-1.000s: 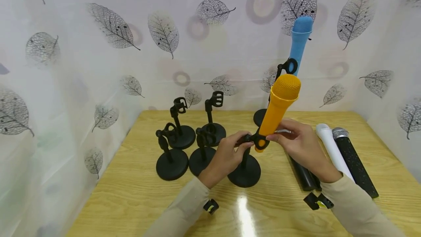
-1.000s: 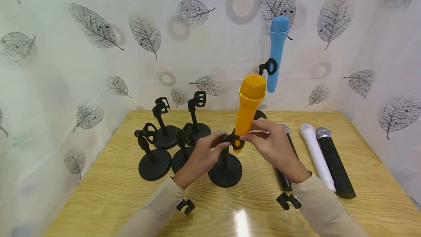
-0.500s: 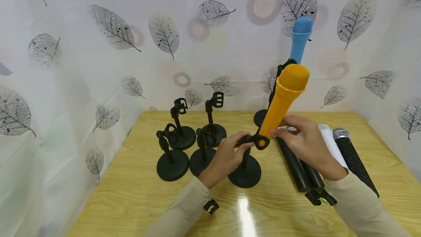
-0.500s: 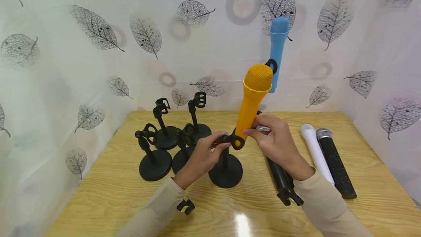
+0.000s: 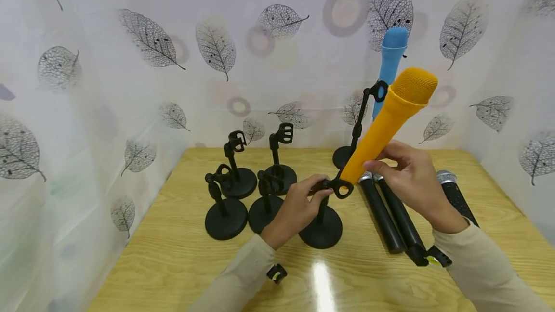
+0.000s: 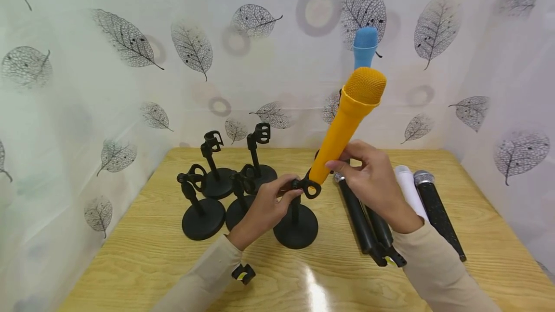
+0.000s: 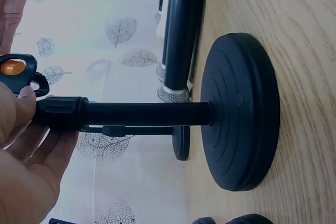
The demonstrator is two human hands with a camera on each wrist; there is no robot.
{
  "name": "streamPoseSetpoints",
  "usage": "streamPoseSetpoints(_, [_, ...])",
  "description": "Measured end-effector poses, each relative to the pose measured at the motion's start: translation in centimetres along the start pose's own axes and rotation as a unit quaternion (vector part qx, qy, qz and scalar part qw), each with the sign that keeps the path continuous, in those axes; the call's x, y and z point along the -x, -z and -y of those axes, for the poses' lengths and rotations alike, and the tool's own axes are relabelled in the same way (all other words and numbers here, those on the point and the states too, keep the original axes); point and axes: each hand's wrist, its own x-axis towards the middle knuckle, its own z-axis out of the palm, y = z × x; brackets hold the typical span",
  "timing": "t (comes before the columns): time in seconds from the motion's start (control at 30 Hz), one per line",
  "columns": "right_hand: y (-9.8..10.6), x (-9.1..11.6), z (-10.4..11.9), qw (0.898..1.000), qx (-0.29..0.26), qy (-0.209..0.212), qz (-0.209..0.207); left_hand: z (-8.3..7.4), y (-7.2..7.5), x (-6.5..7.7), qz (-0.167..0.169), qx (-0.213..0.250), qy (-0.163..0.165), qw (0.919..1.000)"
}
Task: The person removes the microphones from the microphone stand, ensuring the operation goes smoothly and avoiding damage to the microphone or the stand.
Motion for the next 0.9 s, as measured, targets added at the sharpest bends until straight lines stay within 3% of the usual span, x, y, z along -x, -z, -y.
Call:
streamPoseSetpoints(0.53, [2.2, -0.1, -0.2, 0.999, 0.021, -0.027, -0.024, 0.1, -0.3, 0.6, -0.006, 0.014, 0.009, 0.9998])
streamPoseSetpoints(0.9, [4.3, 0.6, -1.9, 0.995, 0.073, -0.065, -0.013, 1.2, -1.3, 2.0, 0.001, -0.005, 0.079, 0.9968])
